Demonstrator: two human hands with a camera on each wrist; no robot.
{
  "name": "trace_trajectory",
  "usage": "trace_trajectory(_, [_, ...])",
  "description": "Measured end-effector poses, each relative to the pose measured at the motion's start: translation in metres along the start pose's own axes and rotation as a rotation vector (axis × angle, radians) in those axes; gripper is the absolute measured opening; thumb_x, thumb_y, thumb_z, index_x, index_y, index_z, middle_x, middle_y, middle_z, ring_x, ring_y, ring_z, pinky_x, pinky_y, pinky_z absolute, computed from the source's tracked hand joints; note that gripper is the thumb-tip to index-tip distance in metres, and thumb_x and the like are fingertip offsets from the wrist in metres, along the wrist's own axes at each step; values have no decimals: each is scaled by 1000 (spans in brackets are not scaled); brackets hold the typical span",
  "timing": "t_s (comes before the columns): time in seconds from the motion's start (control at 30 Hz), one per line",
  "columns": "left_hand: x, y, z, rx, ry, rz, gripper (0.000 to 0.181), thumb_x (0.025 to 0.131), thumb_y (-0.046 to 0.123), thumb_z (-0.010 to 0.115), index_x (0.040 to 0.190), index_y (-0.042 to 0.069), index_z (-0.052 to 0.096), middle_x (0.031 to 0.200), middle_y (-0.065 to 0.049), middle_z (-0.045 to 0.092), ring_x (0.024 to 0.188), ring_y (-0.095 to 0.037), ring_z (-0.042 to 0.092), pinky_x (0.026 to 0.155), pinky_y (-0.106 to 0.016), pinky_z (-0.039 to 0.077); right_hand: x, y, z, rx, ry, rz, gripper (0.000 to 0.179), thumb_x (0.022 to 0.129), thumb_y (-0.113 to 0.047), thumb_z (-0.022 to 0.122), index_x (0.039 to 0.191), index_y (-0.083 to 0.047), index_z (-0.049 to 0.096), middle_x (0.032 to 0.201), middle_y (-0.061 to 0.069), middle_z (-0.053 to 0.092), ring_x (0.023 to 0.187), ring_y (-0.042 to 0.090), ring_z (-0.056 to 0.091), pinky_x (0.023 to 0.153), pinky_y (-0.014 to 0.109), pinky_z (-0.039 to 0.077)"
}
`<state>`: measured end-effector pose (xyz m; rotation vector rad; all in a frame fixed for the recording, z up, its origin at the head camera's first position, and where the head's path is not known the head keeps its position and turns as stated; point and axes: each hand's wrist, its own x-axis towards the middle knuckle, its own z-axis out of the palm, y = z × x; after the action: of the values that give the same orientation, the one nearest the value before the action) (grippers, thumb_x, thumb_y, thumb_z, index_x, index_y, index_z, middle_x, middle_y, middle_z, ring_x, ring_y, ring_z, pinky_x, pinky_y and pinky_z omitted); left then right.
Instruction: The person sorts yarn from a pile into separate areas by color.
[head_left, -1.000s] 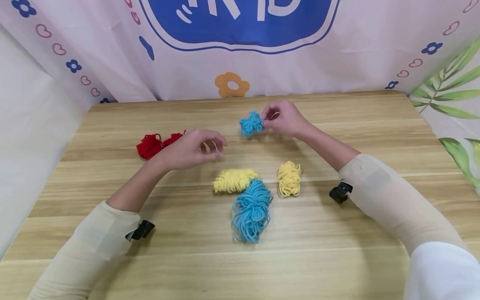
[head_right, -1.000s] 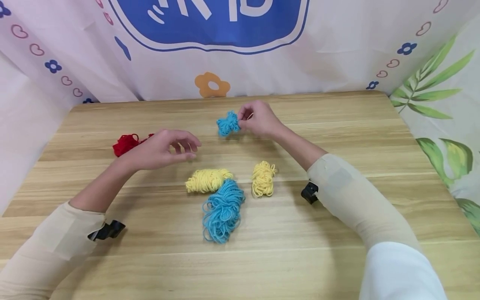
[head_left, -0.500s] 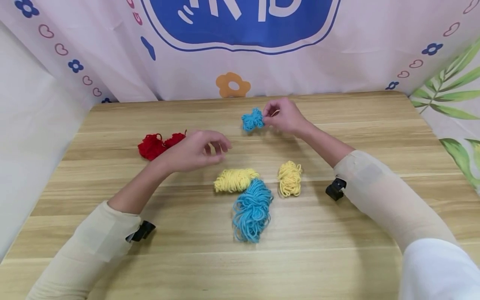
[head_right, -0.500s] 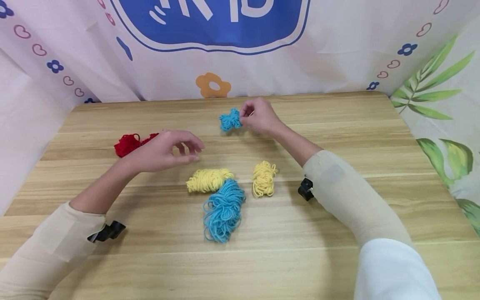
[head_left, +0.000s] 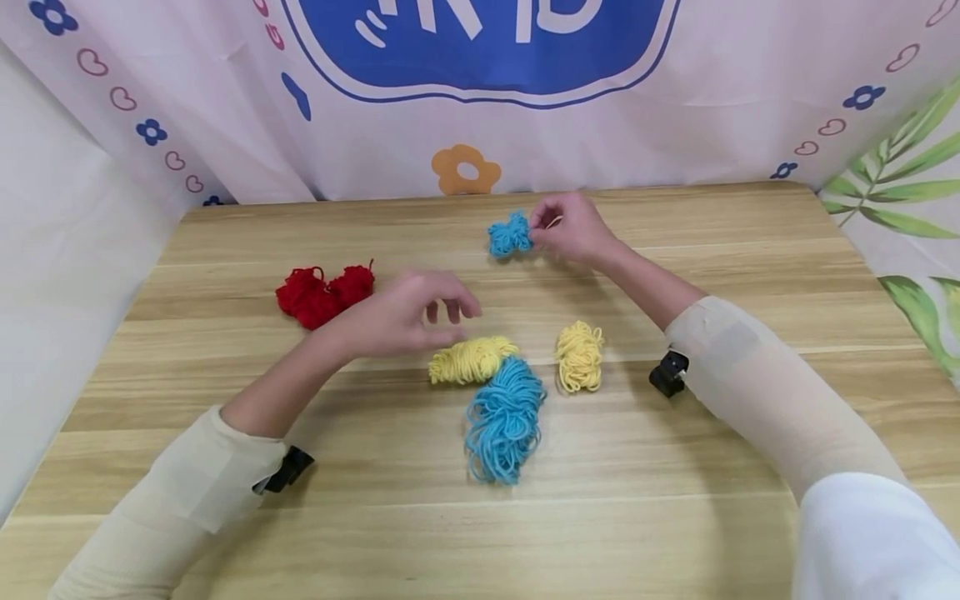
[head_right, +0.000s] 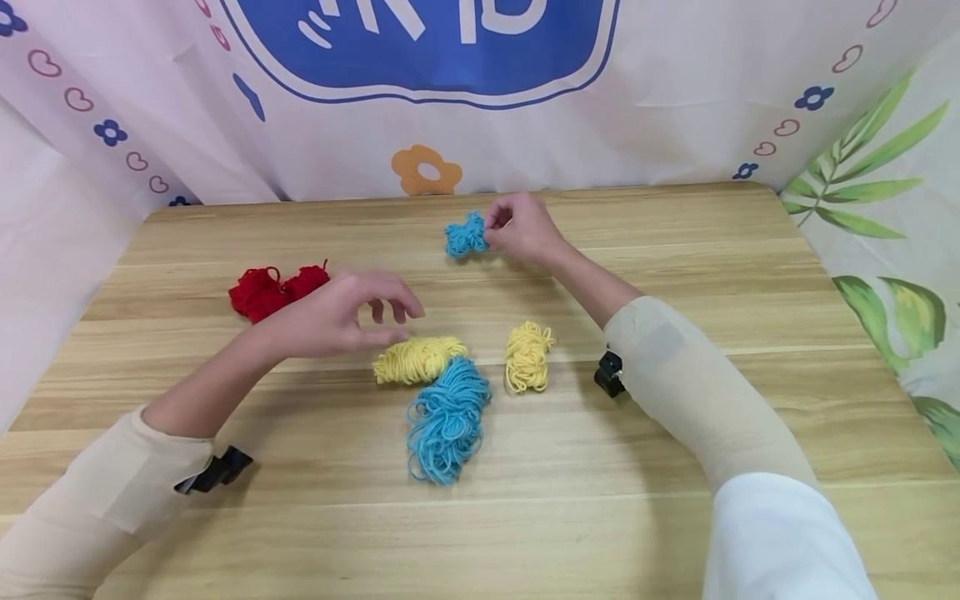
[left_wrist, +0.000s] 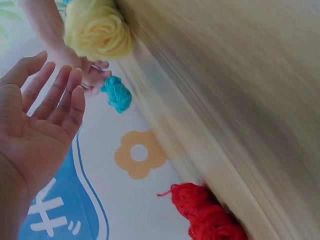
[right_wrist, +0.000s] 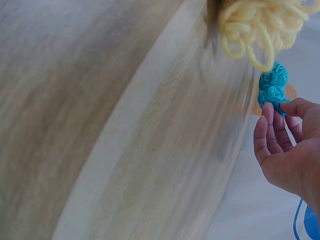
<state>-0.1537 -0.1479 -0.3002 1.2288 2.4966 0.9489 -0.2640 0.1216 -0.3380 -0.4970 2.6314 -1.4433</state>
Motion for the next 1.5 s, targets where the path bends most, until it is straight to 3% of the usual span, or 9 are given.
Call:
trace_trajectory(0.23, [7, 16, 8, -1, -93, 77, 18, 89, 9, 81, 105, 5, 75, 100, -5, 72, 87, -19, 63, 73, -35, 56, 4, 1, -1, -16, 9, -1, 4, 93, 1, 67, 94, 5, 68, 89, 10, 62, 81, 17, 59, 64, 18, 50])
trace_trajectory(0.47, [11, 24, 17, -40, -182, 97, 18, 89, 12, 82, 104, 5, 76, 99, -4, 72, 83, -17, 62, 72, -29, 55, 5, -1, -2, -24, 4, 15, 5, 94, -1, 67, 95, 4, 68, 90, 11, 62, 80, 19, 61, 59, 18, 49])
trace_trajectory(0.73, [14, 28, 26, -15, -268, 68, 23, 88, 19, 86, 104, 8, 76, 98, 1, 70, 82, -14, 59, 73, -26, 54, 7, 0, -2, 4, 6, 24, 7, 94, 0, 66, 96, 6, 68, 90, 10, 61, 79, 21, 63, 57, 18, 50])
trace_trajectory(0.9, [16, 29, 31, -22, -328, 51, 15, 88, 11, 83, 101, 10, 75, 92, 5, 68, 80, -11, 58, 71, -23, 53, 9, 0, -2, 1, 12, 33, 6, 95, 0, 66, 97, 6, 68, 90, 10, 61, 79, 18, 63, 63, 18, 52])
trace_trajectory(1.13, [17, 31, 32, -56, -363, 29, 9, 90, 5, 80, 93, 11, 74, 85, 6, 64, 74, -13, 56, 67, -23, 50, 11, 3, -3, -19, 18, 40, 4, 95, 1, 66, 95, 5, 68, 89, 10, 61, 80, 19, 63, 63, 18, 51])
trace_trajectory(1.5, [18, 33, 38, -47, -406, 21, 12, 91, 8, 80, 102, 9, 77, 93, 5, 69, 77, -9, 55, 69, -22, 51, 11, 6, -7, -23, 24, 46, 3, 93, 3, 67, 92, 5, 67, 85, 7, 60, 75, 14, 60, 61, 16, 50])
